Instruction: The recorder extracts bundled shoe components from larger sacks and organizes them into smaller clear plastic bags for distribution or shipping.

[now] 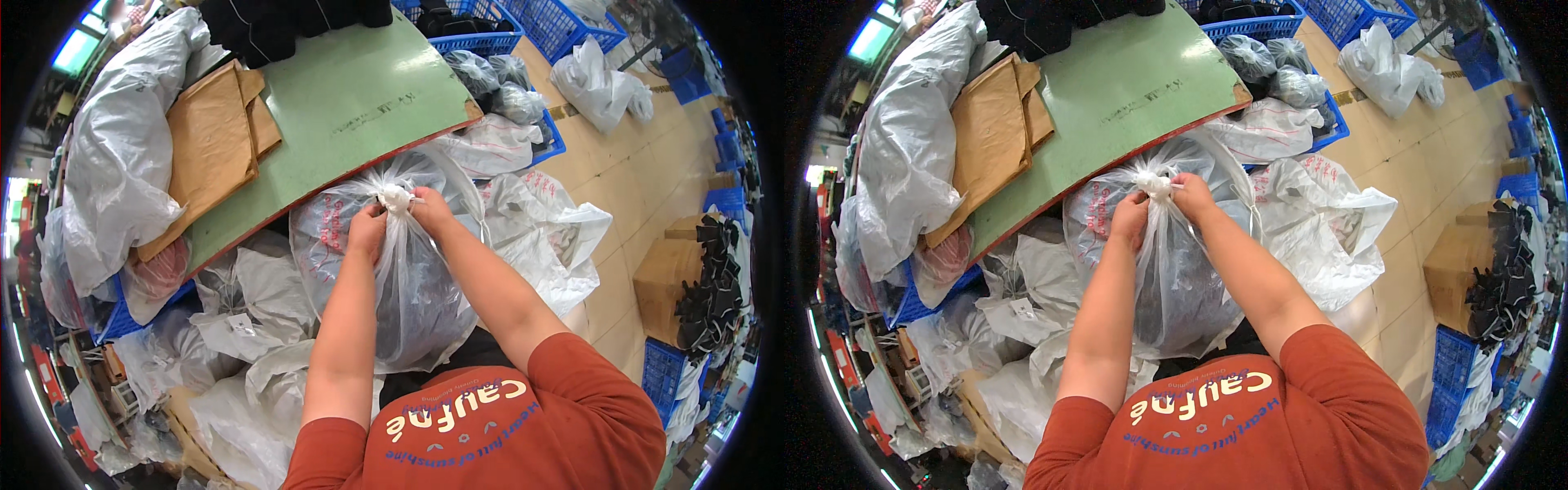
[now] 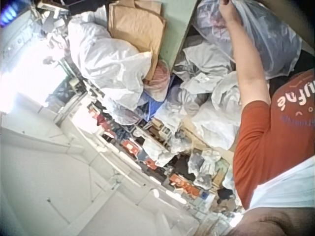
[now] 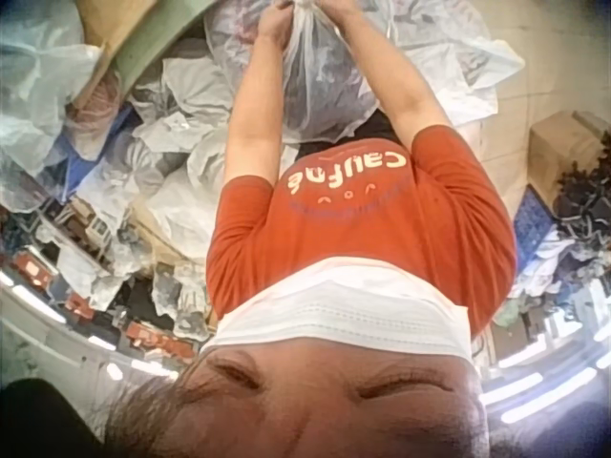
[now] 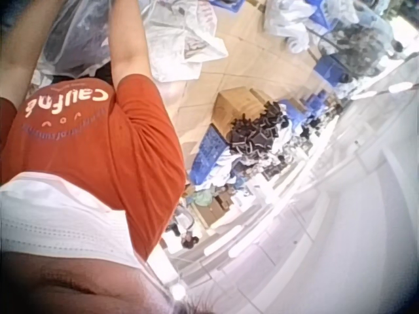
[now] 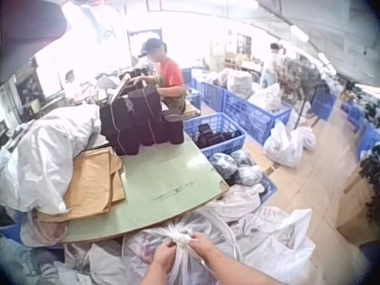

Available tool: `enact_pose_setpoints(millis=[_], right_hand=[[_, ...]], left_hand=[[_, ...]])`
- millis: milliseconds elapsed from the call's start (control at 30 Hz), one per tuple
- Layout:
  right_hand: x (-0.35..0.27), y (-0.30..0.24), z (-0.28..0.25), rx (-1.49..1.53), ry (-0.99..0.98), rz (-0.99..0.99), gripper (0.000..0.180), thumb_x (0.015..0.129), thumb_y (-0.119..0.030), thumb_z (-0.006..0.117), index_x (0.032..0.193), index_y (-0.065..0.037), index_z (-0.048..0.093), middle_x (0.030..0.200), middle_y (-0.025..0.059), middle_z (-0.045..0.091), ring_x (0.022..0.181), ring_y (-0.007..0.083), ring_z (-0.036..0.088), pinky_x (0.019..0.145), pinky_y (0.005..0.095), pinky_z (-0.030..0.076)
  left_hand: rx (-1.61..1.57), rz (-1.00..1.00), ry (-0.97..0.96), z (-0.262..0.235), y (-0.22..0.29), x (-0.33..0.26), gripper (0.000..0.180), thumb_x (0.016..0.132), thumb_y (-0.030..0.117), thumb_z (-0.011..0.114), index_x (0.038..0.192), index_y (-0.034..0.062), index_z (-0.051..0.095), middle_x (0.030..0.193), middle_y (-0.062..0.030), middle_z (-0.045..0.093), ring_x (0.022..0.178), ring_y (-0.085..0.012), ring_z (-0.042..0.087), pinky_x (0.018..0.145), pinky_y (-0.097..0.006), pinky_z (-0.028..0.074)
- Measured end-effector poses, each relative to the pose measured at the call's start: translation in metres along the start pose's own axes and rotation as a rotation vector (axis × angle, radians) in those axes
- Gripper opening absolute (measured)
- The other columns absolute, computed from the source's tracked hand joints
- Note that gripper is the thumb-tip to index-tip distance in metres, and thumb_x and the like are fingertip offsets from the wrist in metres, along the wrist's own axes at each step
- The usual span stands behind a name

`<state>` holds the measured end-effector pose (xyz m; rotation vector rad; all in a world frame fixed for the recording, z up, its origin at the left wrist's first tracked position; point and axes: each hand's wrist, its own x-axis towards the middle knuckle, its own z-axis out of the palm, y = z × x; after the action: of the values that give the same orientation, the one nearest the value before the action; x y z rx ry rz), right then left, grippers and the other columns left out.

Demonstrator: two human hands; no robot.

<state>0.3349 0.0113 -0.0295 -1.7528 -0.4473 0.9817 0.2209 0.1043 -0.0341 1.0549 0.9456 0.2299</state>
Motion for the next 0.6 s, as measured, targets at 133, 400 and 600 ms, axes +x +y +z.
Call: enact_pose_setpoints(millis=[133,400,600], right_hand=[[0.005,0.007,-0.001,0.188,-0.025,0.061,0.013,0.070,-0.011,0.063,0.081,-0.006,0.059,0.074,0.0028,0.059,0.064,0.0126,0.052,0.059,0.0275,0.043],[-0.001,0.004,0.010,0.185,-0.039,0.079,0.020,0.069,-0.003,0.060,0.088,-0.007,0.055,0.075,0.0030,0.057,0.066,0.0128,0.051,0.060,0.0267,0.043],[-0.018,-0.018,-0.049,0.416,-0.091,-0.038,0.034,0.071,-0.001,0.057,0.103,-0.004,0.047,0.087,0.0066,0.060,0.076,0.0125,0.054,0.065,0.0258,0.044]], left_hand=[[0.148,0.012,0.173,0.013,0.008,-0.004,0.032,0.075,0.004,0.060,0.104,-0.0043,0.053,0.092,-0.0123,0.060,0.075,-0.0170,0.058,0.064,-0.029,0.047],[0.386,0.276,0.097,0.007,0.014,-0.014,0.019,0.073,0.003,0.055,0.091,-0.0004,0.058,0.083,-0.0142,0.063,0.073,-0.0214,0.061,0.065,-0.030,0.046],[1.177,0.453,0.565,-0.050,0.074,-0.060,0.022,0.069,0.007,0.049,0.085,0.0027,0.064,0.087,-0.0176,0.061,0.084,-0.0314,0.058,0.075,-0.039,0.045]])
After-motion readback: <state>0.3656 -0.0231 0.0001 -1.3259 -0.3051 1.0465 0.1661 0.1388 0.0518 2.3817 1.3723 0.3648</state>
